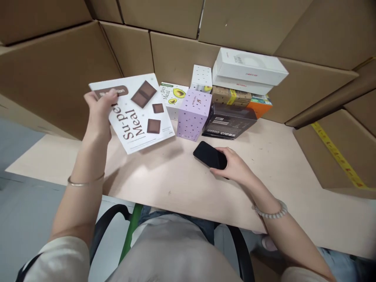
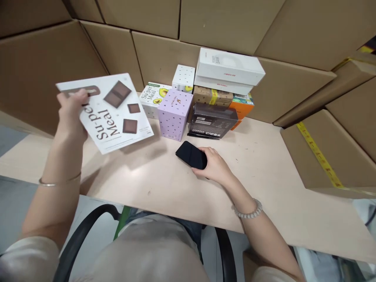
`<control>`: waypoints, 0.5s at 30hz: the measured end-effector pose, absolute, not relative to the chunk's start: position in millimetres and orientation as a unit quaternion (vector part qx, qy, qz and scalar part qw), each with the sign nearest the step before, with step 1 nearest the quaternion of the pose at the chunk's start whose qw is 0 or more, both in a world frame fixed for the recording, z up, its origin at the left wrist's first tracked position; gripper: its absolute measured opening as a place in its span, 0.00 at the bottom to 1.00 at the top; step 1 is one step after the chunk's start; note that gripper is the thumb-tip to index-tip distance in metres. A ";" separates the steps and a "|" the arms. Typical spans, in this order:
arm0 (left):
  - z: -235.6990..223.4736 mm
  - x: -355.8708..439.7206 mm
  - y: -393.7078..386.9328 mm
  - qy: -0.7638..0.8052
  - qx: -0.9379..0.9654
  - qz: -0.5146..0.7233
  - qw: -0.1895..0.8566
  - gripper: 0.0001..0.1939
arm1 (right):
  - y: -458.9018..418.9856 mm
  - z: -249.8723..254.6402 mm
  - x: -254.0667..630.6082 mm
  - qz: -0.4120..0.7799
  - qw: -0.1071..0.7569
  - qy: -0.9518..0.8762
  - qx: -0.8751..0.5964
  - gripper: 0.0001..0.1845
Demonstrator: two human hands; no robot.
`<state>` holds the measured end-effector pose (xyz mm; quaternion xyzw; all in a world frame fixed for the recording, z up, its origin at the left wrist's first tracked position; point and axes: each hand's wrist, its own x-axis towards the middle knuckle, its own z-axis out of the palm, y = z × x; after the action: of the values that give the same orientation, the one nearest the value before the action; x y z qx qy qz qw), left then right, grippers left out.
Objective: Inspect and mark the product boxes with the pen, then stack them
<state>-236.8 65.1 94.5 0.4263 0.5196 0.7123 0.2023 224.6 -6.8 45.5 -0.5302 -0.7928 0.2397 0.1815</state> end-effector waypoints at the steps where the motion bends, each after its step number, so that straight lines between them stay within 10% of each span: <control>1: 95.4 -247.2 78.8 0.553 0.439 0.673 0.219 0.41 | -6.4 44.4 224.2 0.231 0.180 -0.800 -0.524 0.38; 7: 113.5 -262.0 168.4 0.516 0.613 0.435 0.411 0.26 | -8.8 43.1 221.8 0.195 0.172 -0.831 -0.491 0.34; 15: 130.4 -201.4 235.6 0.527 0.676 0.344 0.383 0.28 | -10.4 37.2 218.0 0.209 0.176 -0.827 -0.492 0.35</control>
<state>-201.4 235.6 130.4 0.6757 0.5272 0.3444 0.3833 218.0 -10.4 37.2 -0.4923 -0.8265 0.2089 0.1756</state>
